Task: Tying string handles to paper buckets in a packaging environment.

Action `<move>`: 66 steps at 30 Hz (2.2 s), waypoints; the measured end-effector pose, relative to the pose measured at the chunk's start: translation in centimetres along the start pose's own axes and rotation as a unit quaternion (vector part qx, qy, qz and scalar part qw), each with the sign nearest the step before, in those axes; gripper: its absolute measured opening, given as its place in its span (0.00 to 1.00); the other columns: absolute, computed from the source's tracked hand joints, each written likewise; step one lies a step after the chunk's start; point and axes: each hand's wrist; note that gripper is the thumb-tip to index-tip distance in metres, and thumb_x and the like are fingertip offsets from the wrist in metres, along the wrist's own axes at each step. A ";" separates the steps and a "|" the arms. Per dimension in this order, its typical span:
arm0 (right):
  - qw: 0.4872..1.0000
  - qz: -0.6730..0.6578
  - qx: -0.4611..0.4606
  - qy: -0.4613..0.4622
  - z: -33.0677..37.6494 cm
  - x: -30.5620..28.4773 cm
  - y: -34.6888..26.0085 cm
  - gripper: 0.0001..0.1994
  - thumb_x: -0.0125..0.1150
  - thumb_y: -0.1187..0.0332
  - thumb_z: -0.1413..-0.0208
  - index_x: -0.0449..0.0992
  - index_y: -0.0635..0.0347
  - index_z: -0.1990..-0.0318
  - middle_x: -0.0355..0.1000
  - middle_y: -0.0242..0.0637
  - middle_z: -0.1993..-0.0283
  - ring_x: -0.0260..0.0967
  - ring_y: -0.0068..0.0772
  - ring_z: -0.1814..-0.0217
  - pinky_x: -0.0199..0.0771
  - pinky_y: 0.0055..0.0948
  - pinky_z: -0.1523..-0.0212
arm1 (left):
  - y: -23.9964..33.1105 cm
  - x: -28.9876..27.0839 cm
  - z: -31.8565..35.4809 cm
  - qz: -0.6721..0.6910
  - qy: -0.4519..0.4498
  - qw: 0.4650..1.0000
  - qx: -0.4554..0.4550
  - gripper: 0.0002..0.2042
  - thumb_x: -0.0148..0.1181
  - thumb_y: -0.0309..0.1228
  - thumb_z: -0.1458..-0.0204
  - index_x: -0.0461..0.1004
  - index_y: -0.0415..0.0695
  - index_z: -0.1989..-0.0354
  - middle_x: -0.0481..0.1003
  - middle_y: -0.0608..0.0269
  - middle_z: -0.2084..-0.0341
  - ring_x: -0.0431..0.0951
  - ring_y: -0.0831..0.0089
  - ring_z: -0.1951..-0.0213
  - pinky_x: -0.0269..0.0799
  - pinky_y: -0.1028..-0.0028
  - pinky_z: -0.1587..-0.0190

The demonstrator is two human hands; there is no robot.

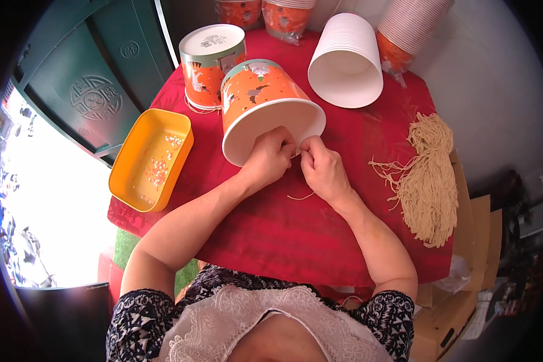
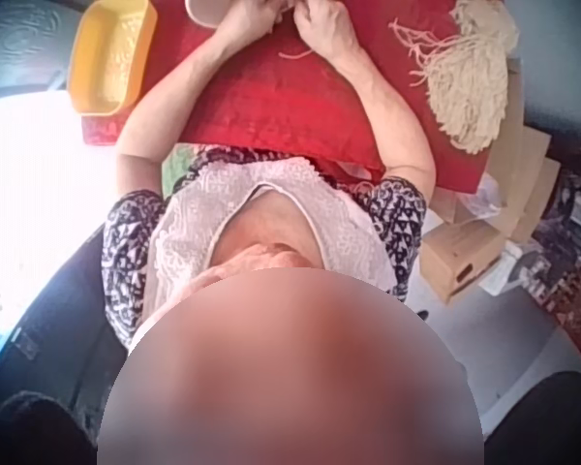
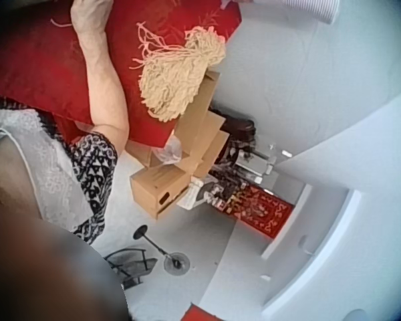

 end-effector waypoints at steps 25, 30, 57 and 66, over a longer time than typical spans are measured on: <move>0.999 -0.001 0.024 0.033 0.1 1.0 -0.2 0.04 0.62 0.76 0.45 0.75 0.66 0.63 0.76 0.49 0.72 0.77 0.45 0.73 0.73 0.35 0.74 | 0.2 0.2 0.1 0.081 0.004 0.996 -0.035 0.07 0.50 0.25 0.40 0.71 0.34 0.67 0.73 0.59 0.78 0.73 0.75 0.81 0.69 0.74 0.81; 0.997 -0.031 0.034 0.063 -0.1 1.4 0.1 0.03 0.61 0.72 0.45 0.75 0.61 0.67 0.75 0.46 0.73 0.76 0.49 0.72 0.73 0.40 0.74 | -0.2 0.4 0.3 0.104 0.005 0.994 -0.034 0.09 0.45 0.24 0.37 0.72 0.33 0.65 0.73 0.59 0.76 0.72 0.75 0.80 0.69 0.74 0.79; 0.994 -0.050 0.062 0.070 0.1 1.3 0.3 0.03 0.60 0.76 0.44 0.75 0.67 0.66 0.72 0.44 0.79 0.70 0.28 0.80 0.68 0.30 0.77 | -1.4 0.0 0.1 -0.118 0.036 0.988 0.090 0.04 0.61 0.21 0.55 0.76 0.34 0.71 0.74 0.46 0.65 0.75 0.51 0.61 0.72 0.60 0.56; 0.996 -0.005 0.060 0.061 0.1 0.9 -0.6 0.05 0.61 0.74 0.45 0.70 0.60 0.64 0.75 0.43 0.75 0.76 0.49 0.73 0.74 0.43 0.74 | -1.3 0.3 0.3 -0.121 0.046 0.985 0.113 0.03 0.60 0.21 0.56 0.75 0.33 0.74 0.74 0.46 0.68 0.76 0.51 0.63 0.71 0.60 0.59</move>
Point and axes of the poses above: each hand's wrist, its own z-axis away from the middle knuckle, its own x-axis out of the palm, y = z × x
